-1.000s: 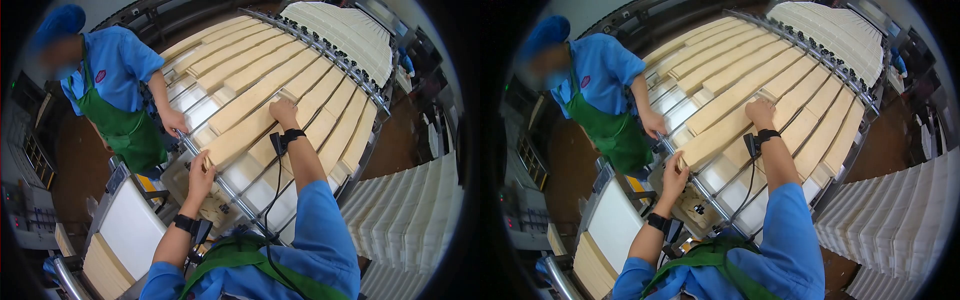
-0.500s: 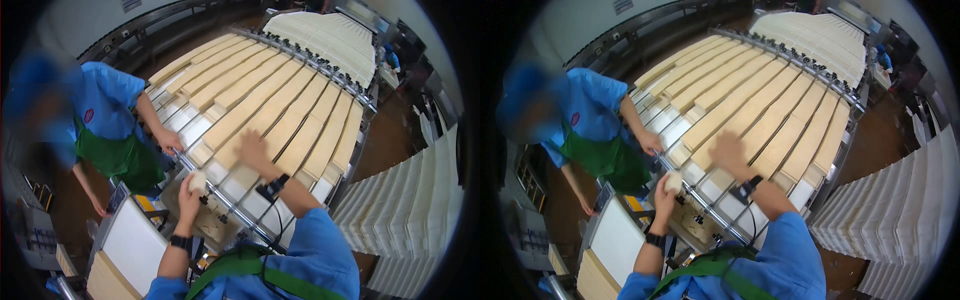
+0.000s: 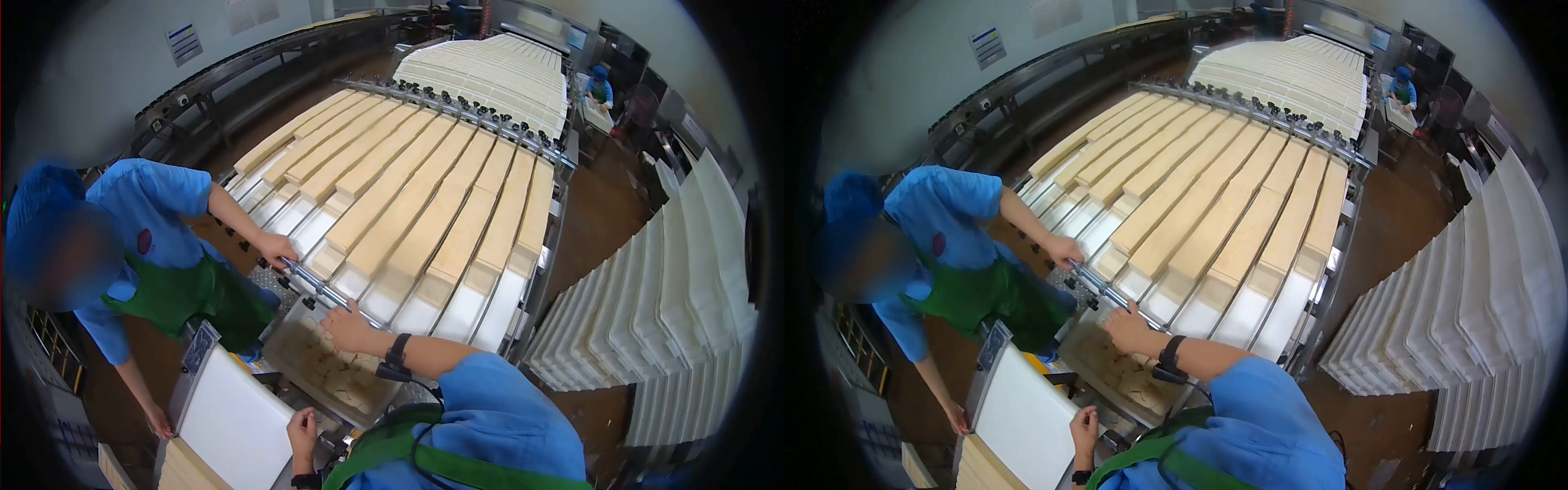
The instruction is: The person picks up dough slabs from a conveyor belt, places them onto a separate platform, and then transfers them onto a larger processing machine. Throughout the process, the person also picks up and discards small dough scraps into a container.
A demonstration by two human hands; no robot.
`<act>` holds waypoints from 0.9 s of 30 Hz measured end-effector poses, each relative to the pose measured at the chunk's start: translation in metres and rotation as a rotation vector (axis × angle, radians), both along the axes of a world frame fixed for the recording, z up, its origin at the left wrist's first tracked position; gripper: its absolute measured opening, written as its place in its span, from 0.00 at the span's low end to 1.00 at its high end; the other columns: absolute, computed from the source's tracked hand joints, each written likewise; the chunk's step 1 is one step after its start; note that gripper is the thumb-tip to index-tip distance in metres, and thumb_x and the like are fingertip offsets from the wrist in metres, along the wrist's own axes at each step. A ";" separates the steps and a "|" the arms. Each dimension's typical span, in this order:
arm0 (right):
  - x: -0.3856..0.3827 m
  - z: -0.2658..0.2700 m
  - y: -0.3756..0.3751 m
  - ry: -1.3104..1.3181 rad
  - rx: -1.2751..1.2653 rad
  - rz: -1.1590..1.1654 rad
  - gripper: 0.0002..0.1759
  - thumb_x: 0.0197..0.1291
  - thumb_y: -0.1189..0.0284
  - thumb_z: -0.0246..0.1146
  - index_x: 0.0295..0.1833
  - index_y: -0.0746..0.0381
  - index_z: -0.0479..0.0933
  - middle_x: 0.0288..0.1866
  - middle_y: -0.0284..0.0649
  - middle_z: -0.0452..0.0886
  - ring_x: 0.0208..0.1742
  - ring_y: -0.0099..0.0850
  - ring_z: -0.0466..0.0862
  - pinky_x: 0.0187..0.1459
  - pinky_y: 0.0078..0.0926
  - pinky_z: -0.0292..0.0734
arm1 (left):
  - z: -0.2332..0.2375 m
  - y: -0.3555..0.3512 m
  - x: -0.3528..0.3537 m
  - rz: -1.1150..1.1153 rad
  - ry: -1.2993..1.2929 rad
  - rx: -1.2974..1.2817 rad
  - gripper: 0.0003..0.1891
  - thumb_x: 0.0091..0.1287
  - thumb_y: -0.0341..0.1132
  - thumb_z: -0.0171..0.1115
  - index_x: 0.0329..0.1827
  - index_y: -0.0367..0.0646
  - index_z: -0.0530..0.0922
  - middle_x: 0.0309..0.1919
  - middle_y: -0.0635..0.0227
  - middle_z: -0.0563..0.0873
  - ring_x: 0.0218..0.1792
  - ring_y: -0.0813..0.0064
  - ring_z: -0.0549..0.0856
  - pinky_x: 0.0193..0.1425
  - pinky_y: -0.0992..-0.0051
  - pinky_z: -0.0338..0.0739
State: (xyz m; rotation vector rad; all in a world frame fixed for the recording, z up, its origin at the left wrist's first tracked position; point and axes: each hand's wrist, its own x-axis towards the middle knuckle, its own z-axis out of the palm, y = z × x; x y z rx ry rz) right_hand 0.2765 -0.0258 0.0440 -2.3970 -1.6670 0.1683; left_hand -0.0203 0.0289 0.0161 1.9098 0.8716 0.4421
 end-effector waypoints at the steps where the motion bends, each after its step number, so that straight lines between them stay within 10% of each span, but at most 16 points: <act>1: 0.000 0.003 0.001 -0.003 -0.049 0.003 0.21 0.50 0.64 0.61 0.52 0.55 0.75 0.49 0.39 0.76 0.55 0.36 0.73 0.63 0.52 0.52 | 0.004 -0.003 -0.007 -0.041 0.016 -0.040 0.07 0.62 0.28 0.60 0.41 0.37 0.82 0.24 0.68 0.81 0.26 0.79 0.78 0.34 0.77 0.74; 8: -0.005 0.014 -0.001 -0.057 0.029 -0.065 0.06 0.48 0.69 0.58 0.32 0.53 0.79 0.32 0.34 0.81 0.42 0.33 0.78 0.56 0.43 0.56 | 0.008 -0.009 -0.021 -0.172 0.009 -0.069 0.07 0.63 0.32 0.61 0.40 0.40 0.83 0.17 0.75 0.77 0.20 0.86 0.73 0.26 0.82 0.69; 27: -0.003 0.007 0.006 -0.114 0.038 -0.144 0.05 0.51 0.66 0.60 0.25 0.49 0.77 0.29 0.32 0.81 0.41 0.33 0.79 0.60 0.45 0.56 | -0.002 0.000 -0.022 -0.268 0.019 -0.018 0.10 0.65 0.37 0.59 0.43 0.42 0.81 0.25 0.63 0.84 0.26 0.72 0.82 0.34 0.75 0.76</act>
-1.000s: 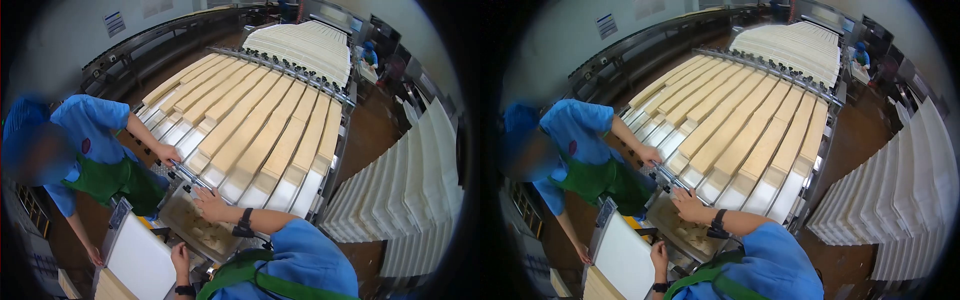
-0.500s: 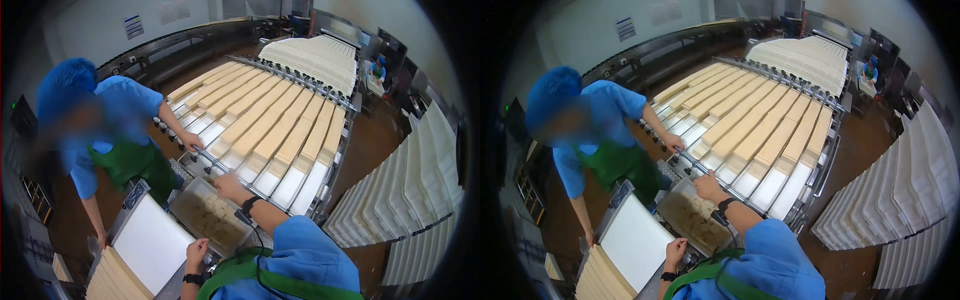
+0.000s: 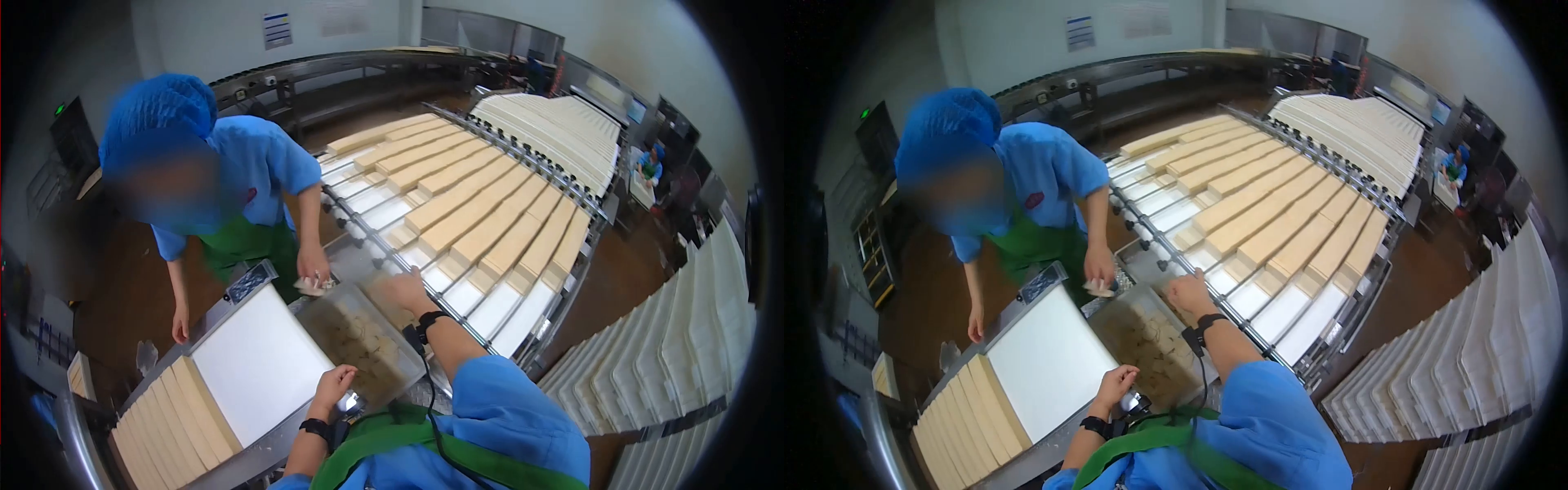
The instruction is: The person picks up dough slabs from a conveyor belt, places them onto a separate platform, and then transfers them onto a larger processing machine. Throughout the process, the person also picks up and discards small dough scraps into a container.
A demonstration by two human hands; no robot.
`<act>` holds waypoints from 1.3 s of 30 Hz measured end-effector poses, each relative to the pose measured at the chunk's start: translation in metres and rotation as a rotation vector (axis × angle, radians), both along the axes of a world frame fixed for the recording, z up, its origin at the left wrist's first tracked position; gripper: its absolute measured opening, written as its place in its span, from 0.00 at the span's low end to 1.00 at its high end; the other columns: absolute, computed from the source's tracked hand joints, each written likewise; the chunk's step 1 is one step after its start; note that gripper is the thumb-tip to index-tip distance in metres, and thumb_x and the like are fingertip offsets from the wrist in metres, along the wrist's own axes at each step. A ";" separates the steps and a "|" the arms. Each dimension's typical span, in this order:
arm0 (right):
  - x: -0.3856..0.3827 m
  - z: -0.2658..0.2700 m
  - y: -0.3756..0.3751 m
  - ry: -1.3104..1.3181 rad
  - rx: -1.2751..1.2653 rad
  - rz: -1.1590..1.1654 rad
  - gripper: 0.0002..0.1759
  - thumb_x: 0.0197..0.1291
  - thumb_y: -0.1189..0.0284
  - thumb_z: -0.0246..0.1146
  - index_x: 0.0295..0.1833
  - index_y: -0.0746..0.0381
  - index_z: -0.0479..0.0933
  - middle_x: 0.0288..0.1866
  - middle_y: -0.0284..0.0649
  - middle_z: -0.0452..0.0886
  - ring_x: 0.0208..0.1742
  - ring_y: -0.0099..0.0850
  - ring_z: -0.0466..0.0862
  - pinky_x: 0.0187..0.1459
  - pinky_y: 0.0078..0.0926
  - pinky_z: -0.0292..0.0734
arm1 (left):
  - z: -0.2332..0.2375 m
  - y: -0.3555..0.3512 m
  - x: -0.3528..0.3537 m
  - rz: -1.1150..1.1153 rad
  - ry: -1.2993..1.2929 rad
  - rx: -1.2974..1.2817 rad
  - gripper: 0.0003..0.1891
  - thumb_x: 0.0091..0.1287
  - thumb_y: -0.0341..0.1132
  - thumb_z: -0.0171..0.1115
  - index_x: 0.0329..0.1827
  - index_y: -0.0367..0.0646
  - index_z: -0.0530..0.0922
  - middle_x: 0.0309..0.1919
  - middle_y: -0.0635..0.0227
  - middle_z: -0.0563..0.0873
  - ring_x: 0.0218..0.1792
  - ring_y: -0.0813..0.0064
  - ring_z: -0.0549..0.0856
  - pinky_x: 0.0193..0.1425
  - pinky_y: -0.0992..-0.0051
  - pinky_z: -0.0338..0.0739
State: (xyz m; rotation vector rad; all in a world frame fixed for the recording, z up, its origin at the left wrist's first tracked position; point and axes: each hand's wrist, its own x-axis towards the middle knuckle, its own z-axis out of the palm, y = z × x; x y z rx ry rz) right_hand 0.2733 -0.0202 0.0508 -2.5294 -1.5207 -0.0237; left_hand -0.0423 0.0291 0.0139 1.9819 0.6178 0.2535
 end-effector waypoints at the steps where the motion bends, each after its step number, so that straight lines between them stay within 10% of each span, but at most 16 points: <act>1: 0.002 -0.006 0.000 -0.037 0.040 0.004 0.05 0.51 0.65 0.60 0.26 0.50 0.78 0.30 0.33 0.81 0.41 0.34 0.79 0.63 0.50 0.55 | -0.002 0.000 0.001 0.000 -0.017 -0.005 0.10 0.65 0.37 0.59 0.44 0.42 0.81 0.25 0.63 0.84 0.27 0.72 0.82 0.34 0.74 0.76; 12: 0.007 -0.010 -0.003 0.009 0.114 0.055 0.08 0.46 0.62 0.69 0.27 0.50 0.77 0.30 0.33 0.79 0.42 0.33 0.79 0.62 0.56 0.56 | -0.012 0.003 0.005 -0.038 0.014 0.052 0.13 0.66 0.44 0.56 0.45 0.46 0.79 0.33 0.60 0.85 0.35 0.59 0.83 0.40 0.67 0.77; 24: -0.003 -0.005 -0.004 0.033 0.092 0.071 0.07 0.43 0.63 0.71 0.25 0.50 0.80 0.32 0.32 0.79 0.42 0.33 0.78 0.66 0.57 0.51 | -0.015 0.005 -0.006 -0.068 -0.105 0.158 0.18 0.62 0.46 0.59 0.22 0.43 0.68 0.17 0.60 0.73 0.20 0.57 0.72 0.27 0.63 0.68; 39: -0.002 -0.010 -0.003 -0.030 0.094 0.101 0.09 0.43 0.63 0.71 0.28 0.51 0.78 0.34 0.34 0.78 0.43 0.36 0.78 0.65 0.58 0.50 | -0.014 0.004 -0.008 -0.047 -0.048 0.098 0.05 0.60 0.36 0.55 0.33 0.46 0.72 0.25 0.60 0.79 0.29 0.55 0.78 0.34 0.61 0.70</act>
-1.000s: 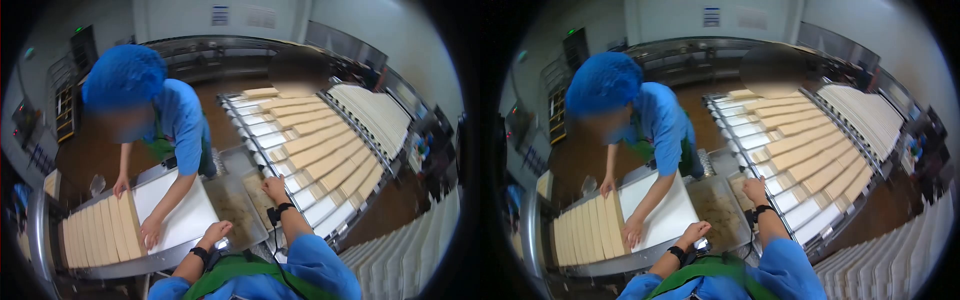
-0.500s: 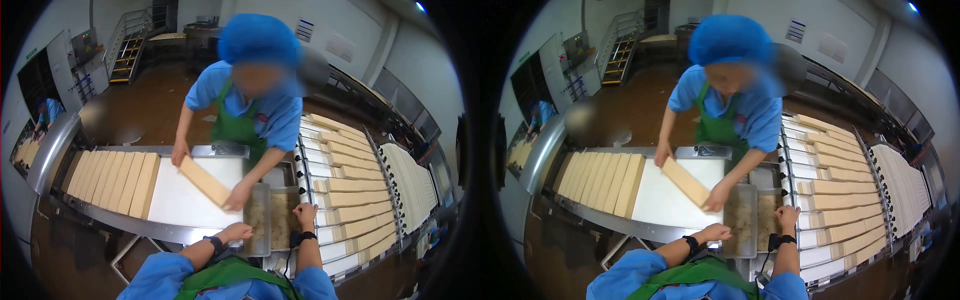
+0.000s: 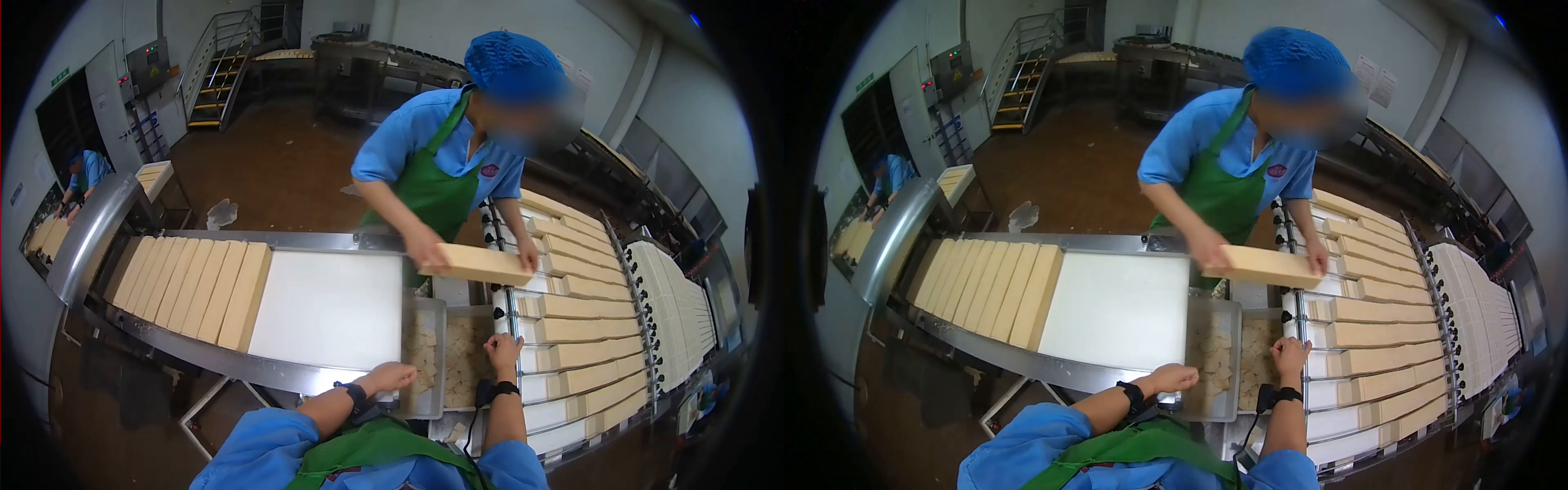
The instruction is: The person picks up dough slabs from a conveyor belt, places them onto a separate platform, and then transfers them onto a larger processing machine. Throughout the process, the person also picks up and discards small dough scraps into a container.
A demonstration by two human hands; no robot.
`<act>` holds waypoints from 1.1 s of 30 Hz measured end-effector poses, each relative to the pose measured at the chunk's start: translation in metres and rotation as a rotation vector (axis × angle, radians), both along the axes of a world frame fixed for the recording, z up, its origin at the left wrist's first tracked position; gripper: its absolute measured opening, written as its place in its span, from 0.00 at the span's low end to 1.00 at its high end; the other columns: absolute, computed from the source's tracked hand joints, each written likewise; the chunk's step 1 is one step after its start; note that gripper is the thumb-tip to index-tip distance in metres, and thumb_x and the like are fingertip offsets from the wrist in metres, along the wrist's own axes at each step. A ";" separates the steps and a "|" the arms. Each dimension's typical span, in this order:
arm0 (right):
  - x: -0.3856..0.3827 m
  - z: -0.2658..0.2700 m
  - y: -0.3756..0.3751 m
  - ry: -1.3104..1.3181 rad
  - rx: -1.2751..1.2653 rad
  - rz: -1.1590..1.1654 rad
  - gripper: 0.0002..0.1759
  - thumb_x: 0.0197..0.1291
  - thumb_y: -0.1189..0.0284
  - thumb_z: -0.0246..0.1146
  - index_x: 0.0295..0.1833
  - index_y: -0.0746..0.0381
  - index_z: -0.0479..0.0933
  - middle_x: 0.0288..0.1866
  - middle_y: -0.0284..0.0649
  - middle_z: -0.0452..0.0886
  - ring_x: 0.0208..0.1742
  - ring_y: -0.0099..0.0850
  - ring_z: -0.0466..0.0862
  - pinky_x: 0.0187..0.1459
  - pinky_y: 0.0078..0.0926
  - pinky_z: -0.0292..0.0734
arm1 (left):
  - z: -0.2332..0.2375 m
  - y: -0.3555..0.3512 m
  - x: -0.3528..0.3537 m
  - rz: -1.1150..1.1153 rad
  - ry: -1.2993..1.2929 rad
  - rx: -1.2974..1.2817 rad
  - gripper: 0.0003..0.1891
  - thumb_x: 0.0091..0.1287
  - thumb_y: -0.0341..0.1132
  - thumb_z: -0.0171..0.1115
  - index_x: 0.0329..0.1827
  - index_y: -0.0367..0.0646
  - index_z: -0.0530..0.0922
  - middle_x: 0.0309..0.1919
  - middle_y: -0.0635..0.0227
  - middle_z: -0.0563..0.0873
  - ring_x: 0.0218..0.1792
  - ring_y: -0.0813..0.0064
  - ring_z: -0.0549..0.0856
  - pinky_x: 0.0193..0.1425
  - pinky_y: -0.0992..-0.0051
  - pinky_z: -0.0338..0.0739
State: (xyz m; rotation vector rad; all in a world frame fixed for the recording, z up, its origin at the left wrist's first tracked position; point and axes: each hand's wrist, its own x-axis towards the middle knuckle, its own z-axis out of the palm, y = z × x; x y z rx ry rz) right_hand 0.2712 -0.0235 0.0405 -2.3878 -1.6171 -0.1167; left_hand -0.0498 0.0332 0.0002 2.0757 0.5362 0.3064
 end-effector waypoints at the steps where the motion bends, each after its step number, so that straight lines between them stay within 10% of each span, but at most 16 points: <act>1: 0.000 0.000 0.000 -0.002 0.001 0.002 0.09 0.43 0.63 0.71 0.27 0.51 0.78 0.33 0.34 0.78 0.43 0.36 0.78 0.65 0.58 0.50 | -0.002 0.002 0.000 -0.022 0.009 0.006 0.05 0.60 0.36 0.55 0.34 0.46 0.72 0.26 0.60 0.80 0.30 0.55 0.78 0.35 0.61 0.71; 33: -0.006 -0.001 0.002 -0.032 0.006 -0.007 0.08 0.44 0.63 0.71 0.28 0.50 0.78 0.32 0.32 0.78 0.42 0.34 0.78 0.65 0.56 0.52 | -0.003 0.004 -0.001 0.046 0.021 0.046 0.20 0.62 0.45 0.57 0.19 0.42 0.64 0.15 0.59 0.71 0.20 0.55 0.70 0.26 0.62 0.65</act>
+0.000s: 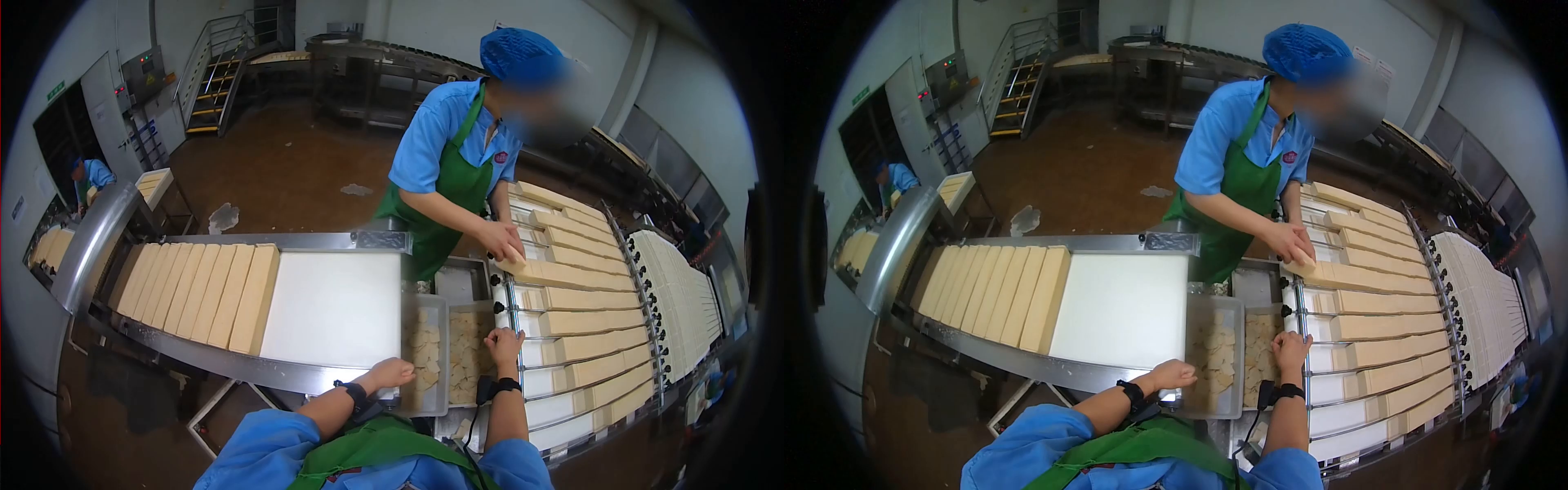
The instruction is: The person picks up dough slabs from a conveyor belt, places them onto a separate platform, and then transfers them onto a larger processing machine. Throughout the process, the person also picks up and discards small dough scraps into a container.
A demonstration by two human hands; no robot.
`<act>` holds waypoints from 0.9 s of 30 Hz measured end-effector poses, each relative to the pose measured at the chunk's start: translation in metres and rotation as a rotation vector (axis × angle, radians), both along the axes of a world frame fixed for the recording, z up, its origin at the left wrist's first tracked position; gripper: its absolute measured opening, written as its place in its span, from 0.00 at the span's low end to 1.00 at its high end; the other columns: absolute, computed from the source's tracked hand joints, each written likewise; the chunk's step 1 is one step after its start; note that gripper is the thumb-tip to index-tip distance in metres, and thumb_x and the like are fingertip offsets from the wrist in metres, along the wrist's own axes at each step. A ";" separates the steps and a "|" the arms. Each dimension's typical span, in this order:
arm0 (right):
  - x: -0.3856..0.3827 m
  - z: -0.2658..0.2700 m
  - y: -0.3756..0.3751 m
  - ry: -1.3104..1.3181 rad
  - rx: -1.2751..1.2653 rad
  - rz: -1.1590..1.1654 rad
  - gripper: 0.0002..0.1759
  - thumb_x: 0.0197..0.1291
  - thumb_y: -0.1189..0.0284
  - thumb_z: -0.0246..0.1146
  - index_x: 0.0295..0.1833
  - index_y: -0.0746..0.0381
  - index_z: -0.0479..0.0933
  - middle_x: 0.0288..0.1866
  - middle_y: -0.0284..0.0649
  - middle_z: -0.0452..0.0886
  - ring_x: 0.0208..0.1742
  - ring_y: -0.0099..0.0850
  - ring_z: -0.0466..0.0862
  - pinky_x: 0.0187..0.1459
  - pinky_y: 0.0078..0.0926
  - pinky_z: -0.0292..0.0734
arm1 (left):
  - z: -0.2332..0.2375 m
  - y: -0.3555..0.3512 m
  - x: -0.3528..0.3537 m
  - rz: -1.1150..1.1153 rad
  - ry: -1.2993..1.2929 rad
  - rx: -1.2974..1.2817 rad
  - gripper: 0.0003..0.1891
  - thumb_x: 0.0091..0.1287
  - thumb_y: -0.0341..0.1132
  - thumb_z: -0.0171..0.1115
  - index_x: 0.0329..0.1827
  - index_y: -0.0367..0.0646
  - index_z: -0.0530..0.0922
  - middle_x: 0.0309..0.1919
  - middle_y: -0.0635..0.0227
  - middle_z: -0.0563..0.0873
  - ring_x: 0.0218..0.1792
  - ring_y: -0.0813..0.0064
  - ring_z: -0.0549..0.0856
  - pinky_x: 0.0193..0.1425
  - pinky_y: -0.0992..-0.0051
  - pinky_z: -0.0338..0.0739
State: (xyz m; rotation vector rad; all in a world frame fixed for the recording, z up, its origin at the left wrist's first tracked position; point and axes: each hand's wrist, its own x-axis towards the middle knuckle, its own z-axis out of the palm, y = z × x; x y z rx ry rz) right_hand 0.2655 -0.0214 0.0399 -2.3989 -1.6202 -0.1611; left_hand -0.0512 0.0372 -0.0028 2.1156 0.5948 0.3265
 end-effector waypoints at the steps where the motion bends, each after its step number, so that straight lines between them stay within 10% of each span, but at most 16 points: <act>1: -0.001 0.000 0.000 0.003 0.011 0.001 0.08 0.45 0.63 0.71 0.28 0.50 0.78 0.32 0.33 0.79 0.42 0.34 0.78 0.65 0.56 0.52 | 0.000 0.000 0.000 -0.001 0.011 -0.008 0.19 0.62 0.45 0.57 0.20 0.43 0.65 0.16 0.59 0.71 0.20 0.54 0.71 0.27 0.61 0.66; 27: -0.002 -0.002 0.002 0.023 0.039 0.008 0.09 0.47 0.60 0.69 0.27 0.51 0.79 0.31 0.34 0.78 0.42 0.35 0.78 0.65 0.59 0.51 | 0.005 0.002 -0.005 -0.098 0.027 -0.059 0.09 0.59 0.36 0.54 0.37 0.48 0.81 0.30 0.62 0.85 0.34 0.60 0.83 0.41 0.66 0.76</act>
